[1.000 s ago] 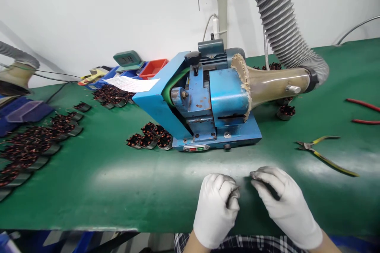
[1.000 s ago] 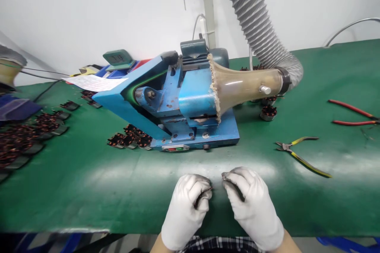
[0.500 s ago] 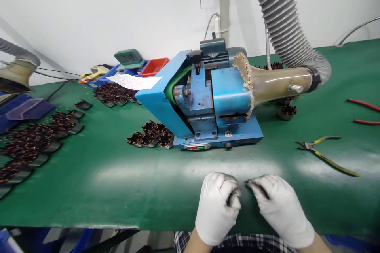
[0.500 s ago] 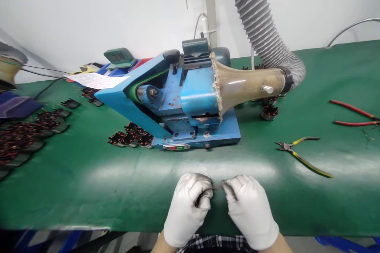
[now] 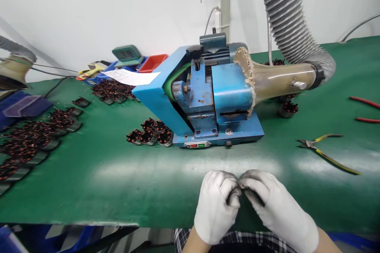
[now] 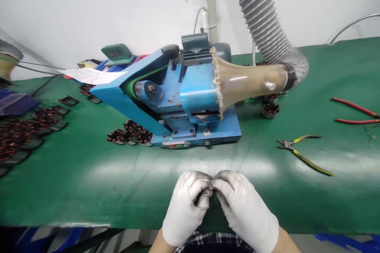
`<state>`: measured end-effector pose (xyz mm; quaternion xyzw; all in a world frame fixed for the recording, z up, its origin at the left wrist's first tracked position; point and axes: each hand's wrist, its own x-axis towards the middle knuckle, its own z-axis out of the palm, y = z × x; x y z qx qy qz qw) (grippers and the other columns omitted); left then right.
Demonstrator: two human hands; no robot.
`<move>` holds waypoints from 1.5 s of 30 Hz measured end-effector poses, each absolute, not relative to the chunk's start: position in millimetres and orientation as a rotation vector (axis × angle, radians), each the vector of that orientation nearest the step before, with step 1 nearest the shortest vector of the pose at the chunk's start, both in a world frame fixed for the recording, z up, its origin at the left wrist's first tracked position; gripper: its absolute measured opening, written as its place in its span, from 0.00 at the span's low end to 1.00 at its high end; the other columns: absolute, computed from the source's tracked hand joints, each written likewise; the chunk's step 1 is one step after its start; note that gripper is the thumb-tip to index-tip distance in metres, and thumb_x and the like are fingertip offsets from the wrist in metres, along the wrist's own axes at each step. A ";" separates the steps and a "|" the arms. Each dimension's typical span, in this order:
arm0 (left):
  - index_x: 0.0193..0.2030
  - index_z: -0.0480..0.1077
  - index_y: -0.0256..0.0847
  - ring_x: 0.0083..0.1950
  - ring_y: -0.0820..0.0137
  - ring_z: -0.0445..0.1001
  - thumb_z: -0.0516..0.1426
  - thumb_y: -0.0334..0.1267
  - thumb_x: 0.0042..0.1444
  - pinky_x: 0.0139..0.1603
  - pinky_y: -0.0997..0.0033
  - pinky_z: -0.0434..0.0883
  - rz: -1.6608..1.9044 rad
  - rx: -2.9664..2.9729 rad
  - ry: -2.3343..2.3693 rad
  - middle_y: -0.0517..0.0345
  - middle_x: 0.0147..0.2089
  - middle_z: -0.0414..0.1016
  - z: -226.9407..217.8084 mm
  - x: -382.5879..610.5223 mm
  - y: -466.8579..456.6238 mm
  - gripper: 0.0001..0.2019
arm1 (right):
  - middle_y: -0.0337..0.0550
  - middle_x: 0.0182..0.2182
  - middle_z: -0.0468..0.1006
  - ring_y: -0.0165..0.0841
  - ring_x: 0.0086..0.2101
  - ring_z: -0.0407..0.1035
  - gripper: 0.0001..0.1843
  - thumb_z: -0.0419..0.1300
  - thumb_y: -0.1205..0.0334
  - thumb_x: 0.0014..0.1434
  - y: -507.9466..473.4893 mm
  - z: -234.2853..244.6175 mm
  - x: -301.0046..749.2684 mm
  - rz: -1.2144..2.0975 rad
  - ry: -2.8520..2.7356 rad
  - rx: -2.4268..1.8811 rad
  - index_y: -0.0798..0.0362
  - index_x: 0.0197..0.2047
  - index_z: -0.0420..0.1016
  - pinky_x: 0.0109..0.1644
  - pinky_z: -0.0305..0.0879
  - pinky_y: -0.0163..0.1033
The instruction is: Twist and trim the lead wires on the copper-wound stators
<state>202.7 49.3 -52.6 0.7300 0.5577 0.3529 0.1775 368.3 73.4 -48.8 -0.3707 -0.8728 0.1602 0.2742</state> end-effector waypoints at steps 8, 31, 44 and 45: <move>0.32 0.66 0.40 0.40 0.63 0.68 0.49 0.23 0.44 0.42 0.59 0.67 0.941 2.059 1.571 0.54 0.36 0.72 -49.7 201.4 48.0 0.11 | 0.43 0.30 0.72 0.34 0.29 0.67 0.11 0.49 0.76 0.56 84.5 -51.1 362.5 0.325 -2.634 -0.859 0.53 0.37 0.67 0.32 0.66 0.38; 0.47 0.66 0.43 0.32 0.69 0.75 0.62 0.39 0.50 0.29 0.69 0.76 1.093 1.852 1.573 0.58 0.37 0.75 -58.9 187.5 35.8 0.17 | 0.41 0.24 0.69 0.29 0.23 0.67 0.15 0.47 0.69 0.61 75.1 -37.8 358.8 0.568 -2.121 -0.917 0.52 0.34 0.74 0.25 0.66 0.31; 0.46 0.66 0.48 0.46 0.65 0.74 0.62 0.33 0.46 0.44 0.68 0.75 1.069 2.012 1.223 0.55 0.43 0.73 -18.6 179.6 27.5 0.19 | 0.40 0.23 0.73 0.33 0.25 0.70 0.10 0.55 0.60 0.54 74.0 -5.4 360.6 1.137 -1.859 -1.215 0.50 0.24 0.74 0.29 0.69 0.35; 0.42 0.67 0.48 0.43 0.67 0.74 0.61 0.33 0.47 0.42 0.70 0.75 1.055 2.007 1.183 0.56 0.41 0.73 -19.0 180.2 29.2 0.14 | 0.41 0.24 0.74 0.34 0.27 0.71 0.10 0.54 0.61 0.54 72.0 -6.8 359.9 1.013 -1.863 -1.223 0.49 0.26 0.75 0.32 0.70 0.36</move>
